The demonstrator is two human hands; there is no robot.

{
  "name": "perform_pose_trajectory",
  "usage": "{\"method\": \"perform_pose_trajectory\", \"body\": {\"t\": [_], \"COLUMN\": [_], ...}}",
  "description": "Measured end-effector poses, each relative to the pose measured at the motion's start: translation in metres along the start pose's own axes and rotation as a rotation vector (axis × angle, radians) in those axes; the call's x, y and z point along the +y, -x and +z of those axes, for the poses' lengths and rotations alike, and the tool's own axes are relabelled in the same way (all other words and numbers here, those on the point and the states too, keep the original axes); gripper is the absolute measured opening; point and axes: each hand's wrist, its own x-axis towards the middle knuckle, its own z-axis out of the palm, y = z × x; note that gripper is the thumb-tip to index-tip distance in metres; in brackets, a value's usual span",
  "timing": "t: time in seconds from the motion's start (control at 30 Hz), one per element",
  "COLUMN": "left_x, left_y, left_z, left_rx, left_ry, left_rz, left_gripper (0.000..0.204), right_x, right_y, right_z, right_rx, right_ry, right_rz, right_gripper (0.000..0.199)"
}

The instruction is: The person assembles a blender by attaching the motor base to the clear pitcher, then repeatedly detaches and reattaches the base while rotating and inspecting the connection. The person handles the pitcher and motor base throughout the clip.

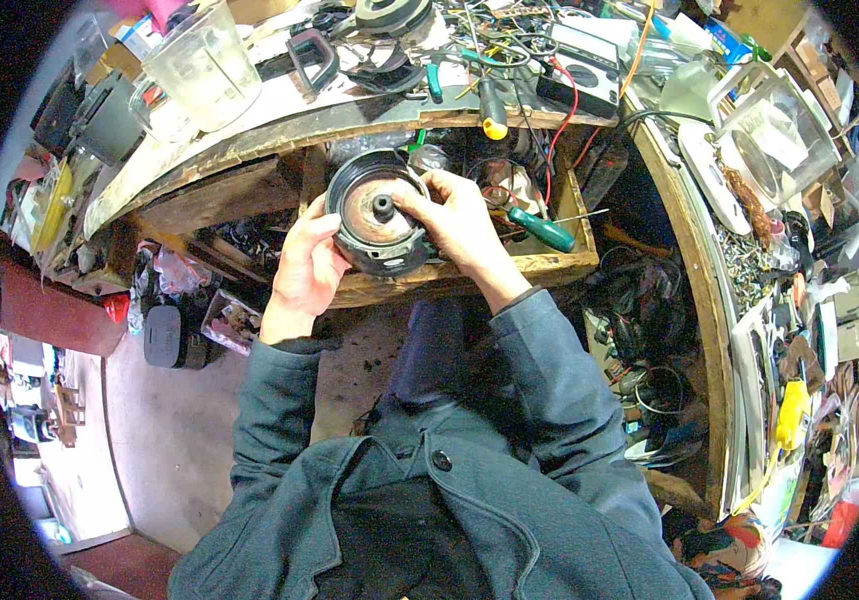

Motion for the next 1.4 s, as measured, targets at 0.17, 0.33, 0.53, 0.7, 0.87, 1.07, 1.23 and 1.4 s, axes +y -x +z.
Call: {"method": "perform_pose_trajectory", "body": {"t": [0.17,0.33,0.53,0.7,0.87,1.07,1.23,1.4], "left_x": [0.004,0.000,0.003,0.002,0.003,0.004,0.001,0.004], "left_y": [-0.001,0.002,0.003,0.003,0.003,0.004,0.004,0.005], "left_z": [0.001,-0.006,-0.001,0.005,0.003,0.006,0.004,0.005], "left_rx": [-0.034,-0.080,-0.146,-0.126,-0.144,-0.114,-0.078,-0.080], "left_ry": [0.097,0.171,0.123,0.121,0.095,0.082,0.040,0.132], "left_rz": [-0.032,0.022,0.062,0.089,0.113,0.121,0.121,0.081], "left_gripper": [0.061,0.072,0.081,0.095,0.100,0.099,0.090,0.088], "right_x": [0.009,-0.006,-0.003,0.001,0.007,0.004,0.004,0.004], "right_y": [-0.002,0.011,0.020,0.023,0.021,0.021,0.019,0.017], "right_z": [-0.001,0.003,0.011,0.012,0.007,0.009,0.011,0.008], "right_rx": [-0.020,-0.017,0.066,0.185,0.130,0.126,0.187,0.236], "right_ry": [-0.134,-0.147,-0.173,-0.003,0.035,0.038,0.123,0.250], "right_rz": [-0.043,-0.097,-0.204,-0.320,-0.297,-0.257,-0.317,-0.368], "right_gripper": [0.022,0.015,0.013,0.016,0.017,0.019,0.020,0.022]}}
